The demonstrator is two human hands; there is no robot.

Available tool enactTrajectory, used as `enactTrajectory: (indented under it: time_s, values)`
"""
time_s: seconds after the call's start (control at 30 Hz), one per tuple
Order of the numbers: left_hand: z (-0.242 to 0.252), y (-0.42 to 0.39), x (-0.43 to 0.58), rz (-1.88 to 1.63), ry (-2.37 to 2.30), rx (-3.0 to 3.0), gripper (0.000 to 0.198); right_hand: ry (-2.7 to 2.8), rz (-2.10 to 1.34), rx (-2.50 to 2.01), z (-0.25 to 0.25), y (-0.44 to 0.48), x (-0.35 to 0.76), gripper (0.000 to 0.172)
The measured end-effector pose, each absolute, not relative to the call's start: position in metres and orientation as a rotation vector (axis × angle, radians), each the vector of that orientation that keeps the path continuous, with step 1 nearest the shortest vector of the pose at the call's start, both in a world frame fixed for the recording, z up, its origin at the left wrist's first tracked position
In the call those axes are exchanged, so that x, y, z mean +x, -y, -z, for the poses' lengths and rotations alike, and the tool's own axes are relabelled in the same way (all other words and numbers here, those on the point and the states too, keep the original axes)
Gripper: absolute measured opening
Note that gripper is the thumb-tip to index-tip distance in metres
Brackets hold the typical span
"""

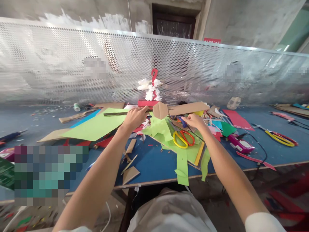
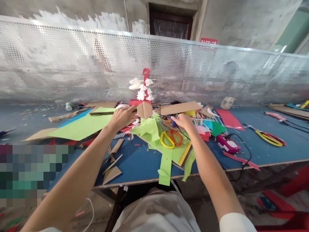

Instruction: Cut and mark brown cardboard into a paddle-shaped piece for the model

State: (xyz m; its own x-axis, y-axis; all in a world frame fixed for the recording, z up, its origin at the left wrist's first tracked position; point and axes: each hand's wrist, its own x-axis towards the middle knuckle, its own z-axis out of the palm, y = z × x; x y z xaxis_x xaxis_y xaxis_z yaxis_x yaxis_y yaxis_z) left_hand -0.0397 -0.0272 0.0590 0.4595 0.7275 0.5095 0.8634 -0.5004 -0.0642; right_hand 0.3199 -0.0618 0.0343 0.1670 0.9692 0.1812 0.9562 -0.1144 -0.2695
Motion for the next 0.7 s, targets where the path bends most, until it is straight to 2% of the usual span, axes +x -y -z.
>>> enactTrajectory:
  time_s: [0.13, 0.27, 0.43, 0.6, 0.7]
  values:
    - [-0.055, 0.023, -0.042, 0.691, 1.308, -2.393, 0.038, 1.920, -0.129, -2.157, -0.030, 0.060, 0.317, 0.059]
    - [-0.053, 0.021, -0.045, 0.752, 1.286, -2.417, 0.045, 1.935, -0.154, -2.133, -0.029, 0.058, 0.310, 0.055]
    - [-0.054, 0.023, -0.046, 0.808, 1.314, -2.405, 0.043, 1.900, -0.163, -2.094, -0.028, 0.055, 0.305, 0.045]
    - [-0.053, 0.021, -0.046, 0.782, 1.359, -2.384, 0.044, 1.831, -0.227, -1.964, -0.032, 0.056, 0.310, 0.045]
    - [-0.053, 0.018, -0.047, 0.752, 1.405, -2.351, 0.045, 1.775, -0.258, -1.843, -0.034, 0.055, 0.310, 0.037]
